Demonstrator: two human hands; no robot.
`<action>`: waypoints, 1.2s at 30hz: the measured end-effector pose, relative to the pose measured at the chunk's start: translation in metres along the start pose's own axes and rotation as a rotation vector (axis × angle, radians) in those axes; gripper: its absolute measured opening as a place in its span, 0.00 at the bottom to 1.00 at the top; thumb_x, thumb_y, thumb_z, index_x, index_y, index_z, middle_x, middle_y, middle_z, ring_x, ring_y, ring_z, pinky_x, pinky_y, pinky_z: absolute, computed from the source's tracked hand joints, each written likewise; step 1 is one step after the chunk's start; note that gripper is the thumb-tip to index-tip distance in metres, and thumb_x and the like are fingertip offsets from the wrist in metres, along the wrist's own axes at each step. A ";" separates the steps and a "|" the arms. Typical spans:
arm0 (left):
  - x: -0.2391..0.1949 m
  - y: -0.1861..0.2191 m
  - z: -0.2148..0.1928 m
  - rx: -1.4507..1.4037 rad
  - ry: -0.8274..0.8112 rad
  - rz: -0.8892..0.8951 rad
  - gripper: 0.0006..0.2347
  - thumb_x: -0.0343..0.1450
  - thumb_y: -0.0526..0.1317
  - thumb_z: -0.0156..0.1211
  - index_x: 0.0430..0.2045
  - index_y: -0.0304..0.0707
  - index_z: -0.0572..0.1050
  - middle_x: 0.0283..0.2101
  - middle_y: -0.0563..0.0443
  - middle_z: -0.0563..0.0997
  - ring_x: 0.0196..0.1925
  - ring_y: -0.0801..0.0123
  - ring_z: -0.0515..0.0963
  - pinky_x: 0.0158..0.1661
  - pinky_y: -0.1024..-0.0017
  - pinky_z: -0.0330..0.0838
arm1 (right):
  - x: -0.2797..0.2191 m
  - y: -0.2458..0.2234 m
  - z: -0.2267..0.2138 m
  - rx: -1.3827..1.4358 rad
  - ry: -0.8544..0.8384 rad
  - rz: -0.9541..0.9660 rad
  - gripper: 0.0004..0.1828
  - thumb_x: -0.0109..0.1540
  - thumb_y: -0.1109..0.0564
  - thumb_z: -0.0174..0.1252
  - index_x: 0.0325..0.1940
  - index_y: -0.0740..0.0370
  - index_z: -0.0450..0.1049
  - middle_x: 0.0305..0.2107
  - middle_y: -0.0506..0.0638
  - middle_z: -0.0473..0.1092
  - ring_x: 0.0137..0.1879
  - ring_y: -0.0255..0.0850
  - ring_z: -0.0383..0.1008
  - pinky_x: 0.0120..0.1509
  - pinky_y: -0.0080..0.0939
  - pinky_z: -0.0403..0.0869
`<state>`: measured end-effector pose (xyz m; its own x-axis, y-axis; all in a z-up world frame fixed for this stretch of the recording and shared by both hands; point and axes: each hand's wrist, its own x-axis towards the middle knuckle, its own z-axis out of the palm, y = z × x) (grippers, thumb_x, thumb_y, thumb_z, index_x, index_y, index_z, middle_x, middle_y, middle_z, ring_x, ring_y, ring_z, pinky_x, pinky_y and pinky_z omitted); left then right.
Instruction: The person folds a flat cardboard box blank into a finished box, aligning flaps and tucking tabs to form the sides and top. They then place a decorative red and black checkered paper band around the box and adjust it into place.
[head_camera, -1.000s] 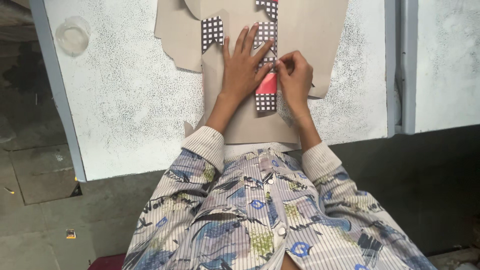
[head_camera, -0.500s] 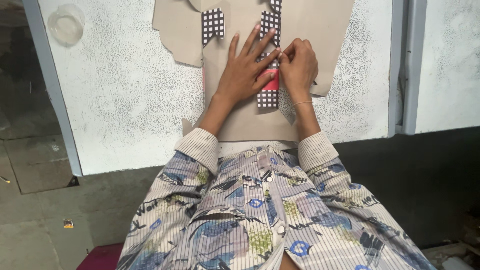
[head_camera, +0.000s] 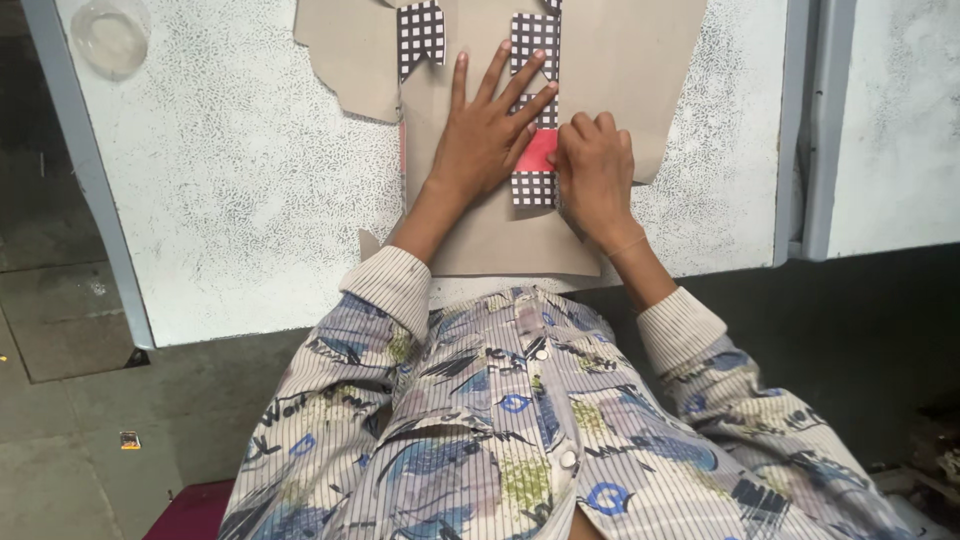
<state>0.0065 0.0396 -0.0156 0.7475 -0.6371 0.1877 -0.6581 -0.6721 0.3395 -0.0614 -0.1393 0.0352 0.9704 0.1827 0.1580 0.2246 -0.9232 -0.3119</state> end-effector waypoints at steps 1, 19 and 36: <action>0.000 0.001 0.001 0.001 0.008 0.002 0.22 0.79 0.46 0.51 0.72 0.56 0.64 0.78 0.53 0.52 0.80 0.51 0.43 0.71 0.33 0.30 | -0.005 -0.001 -0.004 -0.026 -0.027 -0.038 0.05 0.60 0.63 0.62 0.35 0.60 0.71 0.36 0.50 0.68 0.46 0.50 0.66 0.48 0.50 0.62; 0.011 -0.001 -0.007 -0.072 0.162 -0.094 0.19 0.76 0.41 0.56 0.64 0.48 0.71 0.76 0.49 0.57 0.79 0.55 0.49 0.71 0.37 0.36 | -0.084 -0.007 -0.003 0.510 0.129 0.586 0.34 0.50 0.55 0.78 0.51 0.64 0.64 0.36 0.52 0.70 0.39 0.42 0.70 0.44 0.40 0.71; -0.023 0.043 -0.009 -0.138 0.075 -0.049 0.21 0.77 0.42 0.50 0.68 0.47 0.66 0.76 0.45 0.57 0.78 0.57 0.50 0.73 0.48 0.41 | -0.094 -0.038 0.017 1.250 0.245 0.496 0.32 0.59 0.70 0.64 0.64 0.67 0.59 0.57 0.57 0.66 0.66 0.44 0.69 0.74 0.42 0.71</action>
<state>-0.0379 0.0284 0.0027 0.7866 -0.5711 0.2346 -0.6058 -0.6402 0.4724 -0.1592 -0.1154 0.0160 0.9608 -0.2597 -0.0973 -0.0822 0.0686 -0.9943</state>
